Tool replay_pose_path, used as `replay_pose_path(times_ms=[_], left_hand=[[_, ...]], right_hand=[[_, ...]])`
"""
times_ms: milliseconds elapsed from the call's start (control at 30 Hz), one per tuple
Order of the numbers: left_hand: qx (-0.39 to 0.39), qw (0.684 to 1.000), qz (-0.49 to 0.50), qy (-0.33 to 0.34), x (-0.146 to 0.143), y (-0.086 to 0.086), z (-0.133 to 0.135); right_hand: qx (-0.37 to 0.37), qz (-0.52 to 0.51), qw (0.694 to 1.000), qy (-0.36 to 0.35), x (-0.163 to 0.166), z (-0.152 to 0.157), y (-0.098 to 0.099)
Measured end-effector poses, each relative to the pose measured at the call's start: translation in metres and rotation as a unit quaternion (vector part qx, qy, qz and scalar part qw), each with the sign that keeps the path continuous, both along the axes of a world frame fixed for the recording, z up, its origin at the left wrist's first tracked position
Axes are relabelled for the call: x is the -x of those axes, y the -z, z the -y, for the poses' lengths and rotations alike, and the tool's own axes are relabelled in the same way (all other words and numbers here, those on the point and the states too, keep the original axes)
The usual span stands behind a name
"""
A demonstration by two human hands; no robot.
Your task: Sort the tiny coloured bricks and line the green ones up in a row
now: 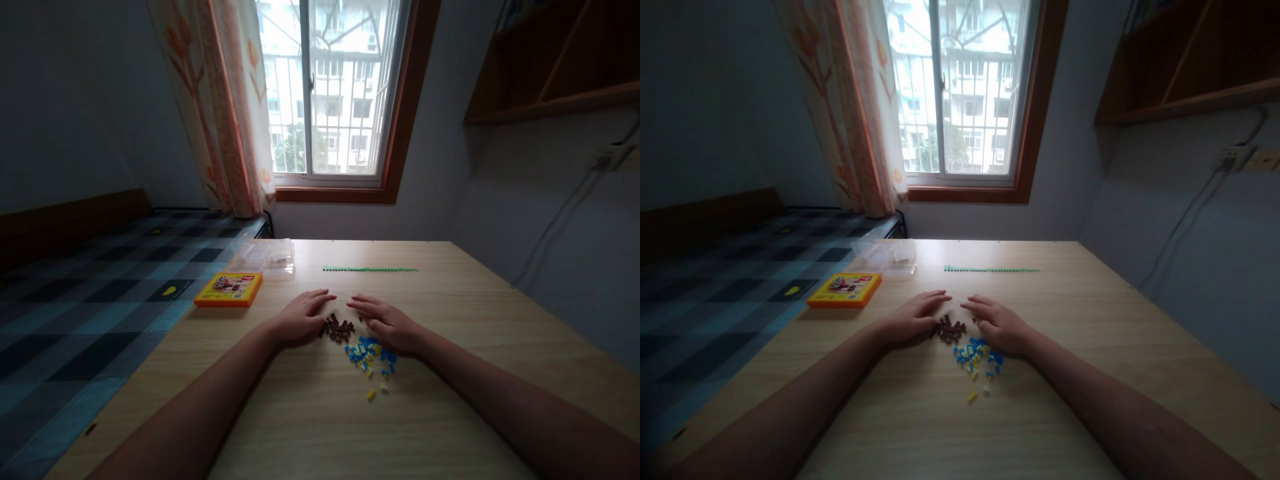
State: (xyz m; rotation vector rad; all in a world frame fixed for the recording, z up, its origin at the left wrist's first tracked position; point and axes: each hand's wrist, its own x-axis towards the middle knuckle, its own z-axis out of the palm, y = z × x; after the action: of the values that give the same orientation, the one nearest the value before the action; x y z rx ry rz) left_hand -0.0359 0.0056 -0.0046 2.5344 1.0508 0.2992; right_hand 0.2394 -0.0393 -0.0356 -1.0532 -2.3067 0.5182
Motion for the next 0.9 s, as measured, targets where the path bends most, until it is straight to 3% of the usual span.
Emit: replay_pose_path(times_ms=[200,500,667,900], left_hand=[[0.093,0.988,0.126,0.001,0.004,0.005,-0.005],[0.063,0.996,0.061,0.011,0.008,-0.004,0.002],[0.074,0.997,0.025,0.01,0.013,-0.009,0.005],[0.087,0.991,0.1,-0.011,0.013,0.0,0.004]], right_hand=[[-0.002,-0.032,0.999,-0.029,0.018,-0.019,-0.003],[-0.084,-0.095,0.991,-0.035,0.025,-0.011,-0.003],[-0.113,-0.159,0.981,0.018,0.022,-0.005,-0.009],[-0.089,-0.242,0.962,0.092,0.018,-0.012,-0.006]])
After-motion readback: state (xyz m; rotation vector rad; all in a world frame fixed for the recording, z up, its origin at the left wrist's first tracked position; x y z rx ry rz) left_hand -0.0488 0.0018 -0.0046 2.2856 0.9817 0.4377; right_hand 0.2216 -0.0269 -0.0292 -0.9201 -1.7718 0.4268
